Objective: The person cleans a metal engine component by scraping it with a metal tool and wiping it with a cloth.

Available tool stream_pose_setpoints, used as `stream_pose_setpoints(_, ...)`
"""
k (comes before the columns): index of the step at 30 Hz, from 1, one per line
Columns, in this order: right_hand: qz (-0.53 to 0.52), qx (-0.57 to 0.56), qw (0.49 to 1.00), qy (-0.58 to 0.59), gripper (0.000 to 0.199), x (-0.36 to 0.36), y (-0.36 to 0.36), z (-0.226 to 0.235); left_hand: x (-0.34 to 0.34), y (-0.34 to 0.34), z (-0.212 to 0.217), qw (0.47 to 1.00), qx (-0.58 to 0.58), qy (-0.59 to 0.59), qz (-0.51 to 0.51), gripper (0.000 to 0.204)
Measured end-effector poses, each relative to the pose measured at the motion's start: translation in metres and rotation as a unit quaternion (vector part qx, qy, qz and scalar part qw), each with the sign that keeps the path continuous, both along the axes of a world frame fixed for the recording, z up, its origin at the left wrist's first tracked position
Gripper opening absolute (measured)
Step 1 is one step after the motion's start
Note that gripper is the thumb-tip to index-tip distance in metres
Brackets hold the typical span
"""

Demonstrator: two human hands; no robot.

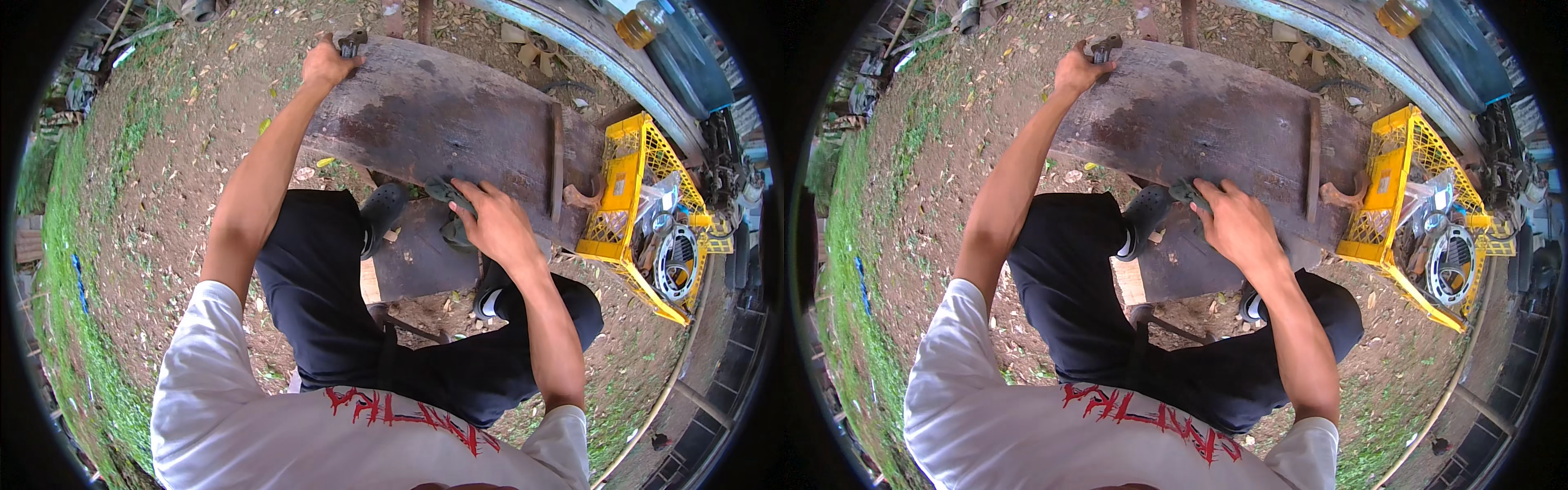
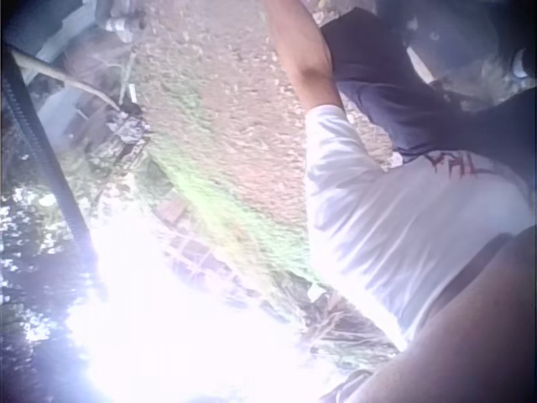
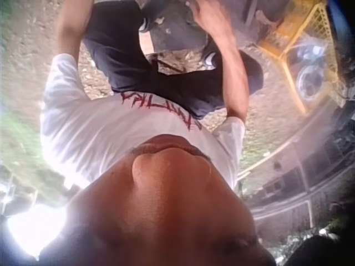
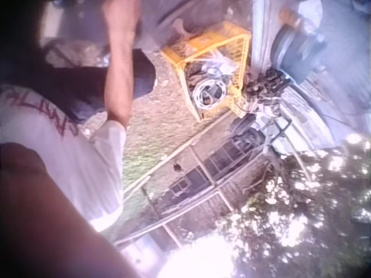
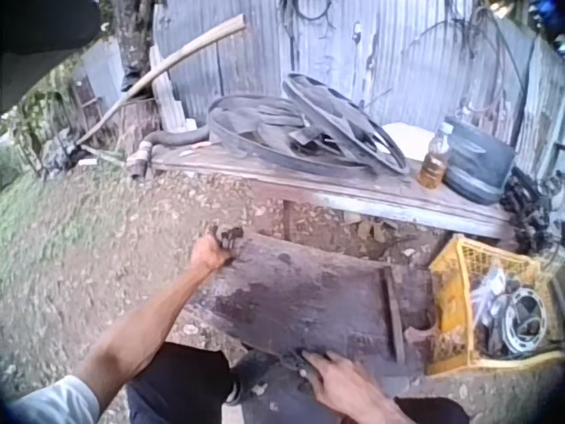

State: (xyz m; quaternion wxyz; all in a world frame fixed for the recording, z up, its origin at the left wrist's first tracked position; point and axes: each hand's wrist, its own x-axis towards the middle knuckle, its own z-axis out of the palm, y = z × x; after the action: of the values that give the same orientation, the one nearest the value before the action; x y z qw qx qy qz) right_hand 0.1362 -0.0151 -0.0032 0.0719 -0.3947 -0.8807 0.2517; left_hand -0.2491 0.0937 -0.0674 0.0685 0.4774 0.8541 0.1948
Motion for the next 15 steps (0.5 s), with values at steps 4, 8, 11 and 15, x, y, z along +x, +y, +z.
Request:
stream_pose_setpoints(4,-0.006,0.008,1.0,0.023,0.033,0.003,0.0,0.001,0.011,-0.004,0.003,0.999,0.026,0.009,-0.021,0.087)
stream_pose_setpoints(8,-0.021,-0.009,1.0,0.02,0.034,0.003,-0.001,0.008,0.01,-0.01,0.001,0.999,0.029,0.035,-0.018,0.079)
stream_pose_setpoints(11,-0.04,-0.002,0.999,0.015,0.033,0.004,0.0,0.004,0.014,-0.016,-0.002,0.994,0.017,0.096,0.047,0.077)
stream_pose_setpoints(15,-0.055,-0.048,0.997,-0.016,0.034,0.024,0.007,-0.007,0.099,-0.034,0.037,0.989,-0.036,0.076,-0.118,0.071)
